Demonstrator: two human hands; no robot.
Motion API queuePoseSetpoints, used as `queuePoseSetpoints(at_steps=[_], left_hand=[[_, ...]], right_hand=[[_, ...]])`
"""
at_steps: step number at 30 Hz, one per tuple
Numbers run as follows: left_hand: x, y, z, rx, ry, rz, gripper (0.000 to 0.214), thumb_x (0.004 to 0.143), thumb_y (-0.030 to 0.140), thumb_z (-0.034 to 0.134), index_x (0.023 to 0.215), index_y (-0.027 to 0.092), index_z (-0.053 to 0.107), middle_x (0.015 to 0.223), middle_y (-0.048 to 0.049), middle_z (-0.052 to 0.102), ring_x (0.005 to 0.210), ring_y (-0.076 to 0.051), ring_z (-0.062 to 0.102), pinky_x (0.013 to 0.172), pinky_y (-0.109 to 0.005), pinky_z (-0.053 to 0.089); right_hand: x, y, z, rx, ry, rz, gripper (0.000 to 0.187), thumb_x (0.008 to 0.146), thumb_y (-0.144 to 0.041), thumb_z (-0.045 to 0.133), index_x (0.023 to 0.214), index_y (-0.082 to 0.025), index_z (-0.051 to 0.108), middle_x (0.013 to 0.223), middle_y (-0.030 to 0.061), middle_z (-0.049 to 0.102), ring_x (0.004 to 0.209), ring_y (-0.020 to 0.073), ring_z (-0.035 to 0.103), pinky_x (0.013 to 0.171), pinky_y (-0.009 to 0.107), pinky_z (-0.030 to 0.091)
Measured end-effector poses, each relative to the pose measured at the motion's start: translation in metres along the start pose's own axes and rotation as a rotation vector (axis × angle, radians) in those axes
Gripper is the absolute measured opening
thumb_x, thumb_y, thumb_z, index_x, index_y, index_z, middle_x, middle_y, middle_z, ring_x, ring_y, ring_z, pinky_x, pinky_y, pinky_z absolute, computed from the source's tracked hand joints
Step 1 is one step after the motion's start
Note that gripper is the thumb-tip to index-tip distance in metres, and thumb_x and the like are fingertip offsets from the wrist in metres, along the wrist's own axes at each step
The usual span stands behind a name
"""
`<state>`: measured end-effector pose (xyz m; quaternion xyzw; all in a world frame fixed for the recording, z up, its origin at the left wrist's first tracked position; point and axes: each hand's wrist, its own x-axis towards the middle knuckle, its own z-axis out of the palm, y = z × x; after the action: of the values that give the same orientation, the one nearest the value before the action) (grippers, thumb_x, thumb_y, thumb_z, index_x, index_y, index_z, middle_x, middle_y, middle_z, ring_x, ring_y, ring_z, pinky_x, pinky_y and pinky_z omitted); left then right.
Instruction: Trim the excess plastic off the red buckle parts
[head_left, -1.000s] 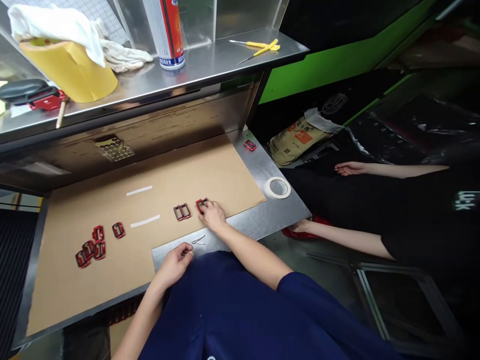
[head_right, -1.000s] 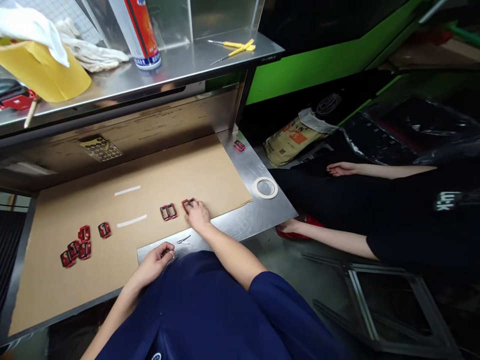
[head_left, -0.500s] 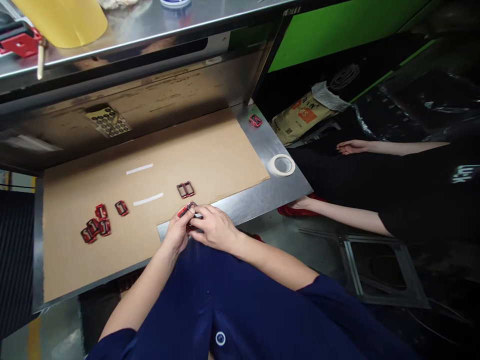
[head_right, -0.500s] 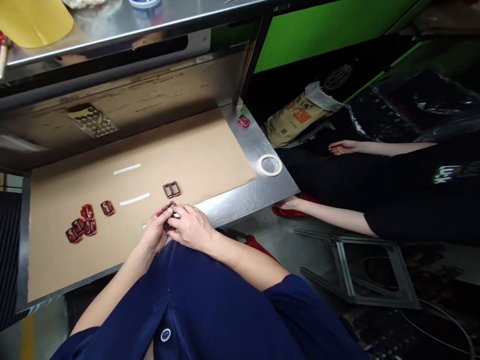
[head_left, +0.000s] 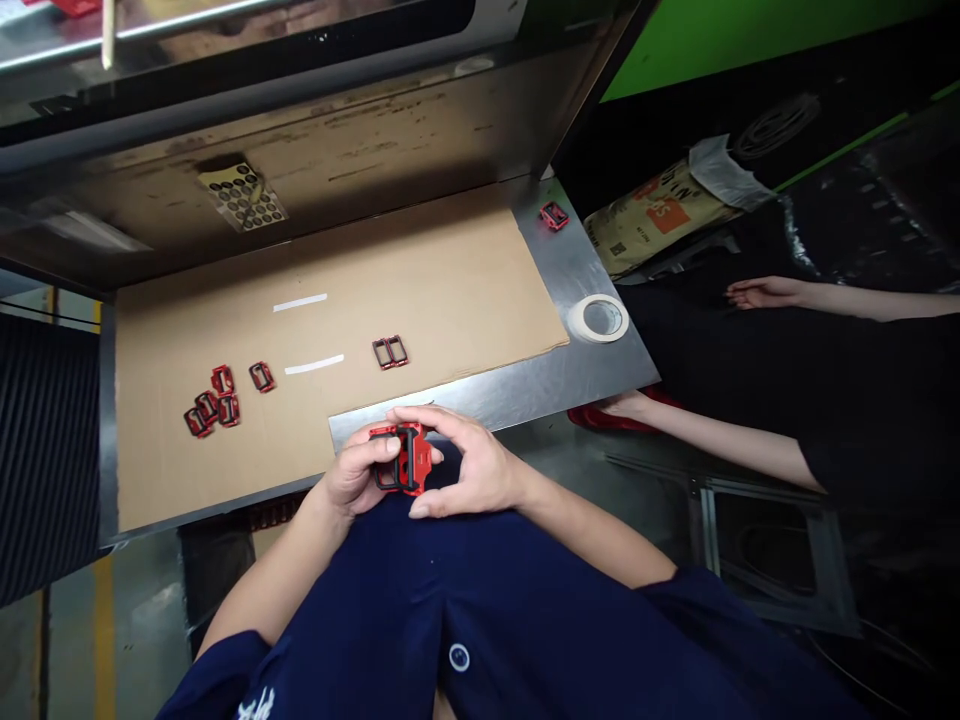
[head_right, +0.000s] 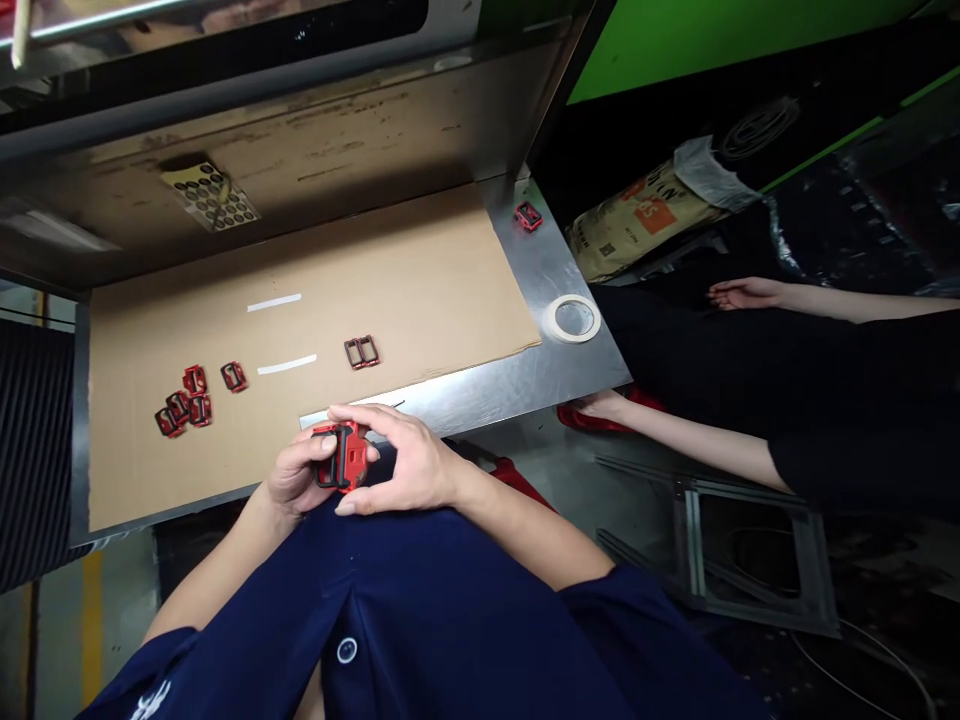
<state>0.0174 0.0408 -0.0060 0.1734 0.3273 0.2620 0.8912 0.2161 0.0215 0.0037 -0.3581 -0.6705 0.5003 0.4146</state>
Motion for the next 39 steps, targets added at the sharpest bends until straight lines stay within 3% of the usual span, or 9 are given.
queuePoseSetpoints(at_steps=[5,8,13,16,18,24,29,34,39], left_hand=[[0.001,-0.009,-0.008,0.023,0.028,-0.010,0.045,0.074,0.041,0.083,0.106,0.012,0.071,0.089,-0.0125,0.079,0.069,-0.023,0.076,0.060,-0.029,0.060],[0.002,-0.010,-0.007,0.059,0.147,0.043,0.043,0.076,0.042,0.082,0.108,0.015,0.071,0.092,-0.0089,0.078,0.075,-0.021,0.075,0.064,-0.027,0.060],[0.001,-0.004,-0.002,0.153,0.292,0.228,0.037,0.083,0.052,0.075,0.100,0.020,0.068,0.067,0.0025,0.067,0.054,-0.011,0.063,0.057,-0.022,0.054],[-0.005,0.001,0.004,0.204,0.284,0.195,0.034,0.082,0.048,0.077,0.081,0.017,0.065,0.060,0.0018,0.064,0.050,-0.010,0.059,0.050,-0.019,0.048],[-0.009,0.003,0.008,0.240,0.266,0.163,0.030,0.081,0.040,0.080,0.079,0.015,0.064,0.059,0.0012,0.063,0.049,-0.009,0.058,0.048,-0.017,0.044],[-0.019,0.001,0.014,0.367,0.077,0.186,0.032,0.086,0.043,0.073,0.102,0.017,0.063,0.078,-0.0009,0.064,0.056,-0.010,0.058,0.055,-0.021,0.047],[-0.022,0.001,0.010,0.423,0.004,0.157,0.034,0.087,0.041,0.073,0.108,0.018,0.059,0.082,-0.0002,0.061,0.062,-0.009,0.055,0.060,-0.021,0.045],[-0.024,-0.001,0.005,0.495,0.035,0.149,0.044,0.079,0.035,0.082,0.112,0.021,0.057,0.092,-0.0003,0.061,0.074,-0.010,0.055,0.071,-0.021,0.046],[-0.026,-0.001,0.008,0.537,0.072,0.193,0.043,0.077,0.029,0.085,0.111,0.021,0.059,0.091,0.0000,0.060,0.074,-0.010,0.055,0.071,-0.022,0.047]], right_hand=[[-0.002,0.004,0.006,-0.049,0.030,-0.025,0.097,0.068,-0.036,0.090,0.152,-0.026,0.042,0.139,0.0116,0.062,0.126,0.0269,0.063,0.110,0.045,0.049],[-0.002,-0.001,0.005,-0.102,0.053,-0.041,0.090,0.071,-0.029,0.084,0.151,-0.026,0.043,0.138,0.0109,0.063,0.128,0.0275,0.060,0.112,0.047,0.048],[-0.002,-0.007,0.004,-0.182,0.103,-0.020,0.088,0.068,-0.027,0.083,0.147,-0.023,0.044,0.137,0.0134,0.062,0.130,0.0294,0.058,0.111,0.049,0.048],[-0.003,-0.006,0.006,-0.204,0.107,-0.033,0.079,0.068,-0.027,0.084,0.138,-0.020,0.051,0.132,0.0143,0.064,0.132,0.0308,0.056,0.111,0.050,0.048],[-0.004,-0.004,0.006,-0.218,0.110,-0.050,0.074,0.069,-0.028,0.084,0.136,-0.020,0.053,0.130,0.0142,0.066,0.134,0.0313,0.055,0.111,0.051,0.048],[-0.005,0.000,0.004,-0.228,0.112,-0.072,0.077,0.073,-0.035,0.083,0.142,-0.023,0.051,0.133,0.0136,0.066,0.135,0.0319,0.054,0.111,0.054,0.047],[-0.005,0.004,0.003,-0.211,0.105,-0.084,0.079,0.072,-0.041,0.085,0.142,-0.023,0.053,0.132,0.0134,0.067,0.134,0.0323,0.056,0.111,0.054,0.048],[-0.004,0.006,0.004,-0.214,0.105,-0.122,0.077,0.074,-0.036,0.084,0.143,-0.023,0.051,0.132,0.0134,0.066,0.133,0.0314,0.056,0.111,0.053,0.048],[-0.005,0.005,0.000,-0.180,0.071,-0.087,0.085,0.071,-0.042,0.088,0.144,-0.022,0.050,0.138,0.0152,0.063,0.137,0.0326,0.052,0.115,0.054,0.043]])
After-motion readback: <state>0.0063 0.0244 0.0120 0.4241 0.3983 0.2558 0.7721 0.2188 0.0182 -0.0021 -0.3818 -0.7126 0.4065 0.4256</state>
